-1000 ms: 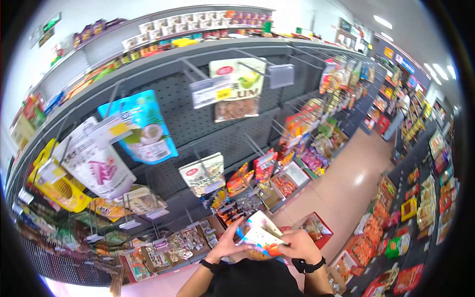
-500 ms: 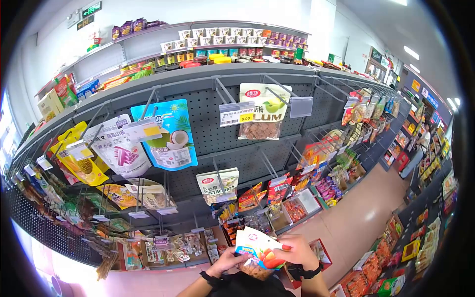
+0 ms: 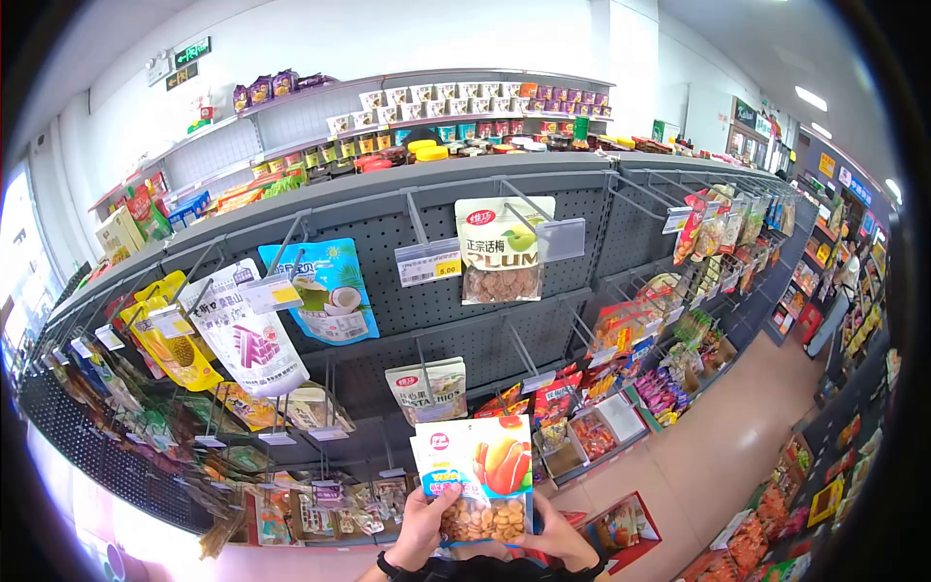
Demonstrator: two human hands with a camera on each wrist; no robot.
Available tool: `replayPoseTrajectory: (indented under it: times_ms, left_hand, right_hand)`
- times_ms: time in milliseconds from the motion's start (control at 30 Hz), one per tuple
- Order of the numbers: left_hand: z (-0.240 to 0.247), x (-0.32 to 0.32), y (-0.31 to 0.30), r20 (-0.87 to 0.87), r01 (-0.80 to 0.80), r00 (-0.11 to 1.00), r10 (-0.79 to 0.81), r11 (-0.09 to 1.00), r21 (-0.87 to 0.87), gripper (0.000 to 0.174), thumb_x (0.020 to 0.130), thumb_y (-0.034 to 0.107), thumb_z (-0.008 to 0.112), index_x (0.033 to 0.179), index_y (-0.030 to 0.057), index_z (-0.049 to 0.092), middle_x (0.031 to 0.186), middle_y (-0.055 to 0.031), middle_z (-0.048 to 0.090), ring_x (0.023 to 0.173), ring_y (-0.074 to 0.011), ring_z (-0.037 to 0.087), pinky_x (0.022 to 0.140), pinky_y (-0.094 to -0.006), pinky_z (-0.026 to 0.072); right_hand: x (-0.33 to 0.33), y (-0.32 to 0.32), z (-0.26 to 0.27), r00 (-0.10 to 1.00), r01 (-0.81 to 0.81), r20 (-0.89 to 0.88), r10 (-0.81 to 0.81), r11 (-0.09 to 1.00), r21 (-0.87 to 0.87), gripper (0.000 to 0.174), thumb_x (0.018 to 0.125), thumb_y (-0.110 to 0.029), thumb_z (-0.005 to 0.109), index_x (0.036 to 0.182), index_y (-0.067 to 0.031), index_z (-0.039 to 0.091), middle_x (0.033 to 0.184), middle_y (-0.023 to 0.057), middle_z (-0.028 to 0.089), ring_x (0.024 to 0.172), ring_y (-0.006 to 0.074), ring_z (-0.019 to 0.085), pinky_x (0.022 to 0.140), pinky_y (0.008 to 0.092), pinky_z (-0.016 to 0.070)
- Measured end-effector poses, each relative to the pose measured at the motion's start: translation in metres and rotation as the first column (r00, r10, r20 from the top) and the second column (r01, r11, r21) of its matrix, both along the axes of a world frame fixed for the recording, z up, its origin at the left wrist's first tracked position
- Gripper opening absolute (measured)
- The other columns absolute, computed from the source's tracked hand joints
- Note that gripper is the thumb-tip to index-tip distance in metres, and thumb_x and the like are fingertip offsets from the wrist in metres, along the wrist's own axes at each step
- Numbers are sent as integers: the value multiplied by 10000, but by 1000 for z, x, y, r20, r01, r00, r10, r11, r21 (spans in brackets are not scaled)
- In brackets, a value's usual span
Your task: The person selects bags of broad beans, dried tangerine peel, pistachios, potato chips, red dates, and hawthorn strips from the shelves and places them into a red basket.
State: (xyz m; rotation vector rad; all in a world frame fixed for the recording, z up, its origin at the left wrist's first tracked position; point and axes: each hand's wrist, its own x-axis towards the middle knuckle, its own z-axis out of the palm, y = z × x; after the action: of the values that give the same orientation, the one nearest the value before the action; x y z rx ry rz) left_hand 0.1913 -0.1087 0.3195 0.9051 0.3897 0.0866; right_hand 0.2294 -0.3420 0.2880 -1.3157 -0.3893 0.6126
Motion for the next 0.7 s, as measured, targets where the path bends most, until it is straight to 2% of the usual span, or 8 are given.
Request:
replayPoseTrajectory:
  times_ms: [67,100,167,200,267,400,567,700]
  left_hand:
    - [0,2,0,-14,-16,1000,16,999,31,228,986,139,668,1171,5,657,1092,-56,722,963,-134,683,862,-303,551]
    - [-1,3,3,-44,59,997,-59,998,6,263,1000,161,650,1209,2,637,1141,-65,706,1020,-140,665,905,-313,532]
    - [-1,1,6,-79,135,988,-136,991,-17,298,1014,182,632,1248,-1,617,1191,-74,690,1076,-147,646,948,-322,514]
    - [9,-2,5,-56,202,978,-201,979,22,343,1022,205,620,1295,0,587,1238,-82,666,1134,-151,615,995,-331,483]
    - [17,-7,7,-38,336,942,-334,935,116,521,1013,253,638,1436,4,464,1368,-100,582,1260,-169,532,1086,-352,417]
    - [-10,-18,15,35,449,893,-449,893,-3,684,978,264,683,1517,1,354,1456,-105,493,1332,-201,472,1125,-375,385]
    - [-41,-30,7,74,515,857,-510,852,-95,792,962,267,699,1568,18,254,1521,-98,431,1384,-222,430,1139,-392,370]
    - [-50,-28,6,203,525,850,-487,819,-233,818,943,269,719,1568,22,253,1530,-114,428,1388,-234,436,1144,-407,369]
  right_hand:
    - [-3,3,-16,993,67,105,-58,994,-87,952,774,-222,884,1501,16,316,1400,113,516,1297,227,522,1095,384,421]
    - [-2,4,-14,992,69,108,-60,994,-80,952,774,-222,884,1501,16,316,1400,113,516,1297,227,522,1095,384,421]
    - [-8,5,-11,971,158,-187,-150,987,26,819,792,-81,841,1457,2,370,1353,105,552,1236,202,571,1036,364,485]
    - [-9,5,-10,972,201,-134,-195,979,32,706,842,-23,765,1439,3,390,1302,108,588,1156,202,621,952,357,548]
    - [-10,0,-4,956,217,-217,-197,973,73,682,856,-18,741,1440,11,389,1287,114,596,1127,214,636,918,363,564]
    - [-19,-9,-19,903,308,-376,-205,922,235,681,858,-27,737,1446,1,393,1299,128,610,1125,243,650,858,389,609]
    - [-20,-11,-29,876,395,-432,-212,831,392,682,822,-7,693,1438,-3,400,1316,139,602,1162,266,639,846,378,607]
    - [-21,-15,-33,882,369,-435,-184,844,390,674,818,17,669,1433,-4,394,1314,140,599,1195,276,618,892,392,589]
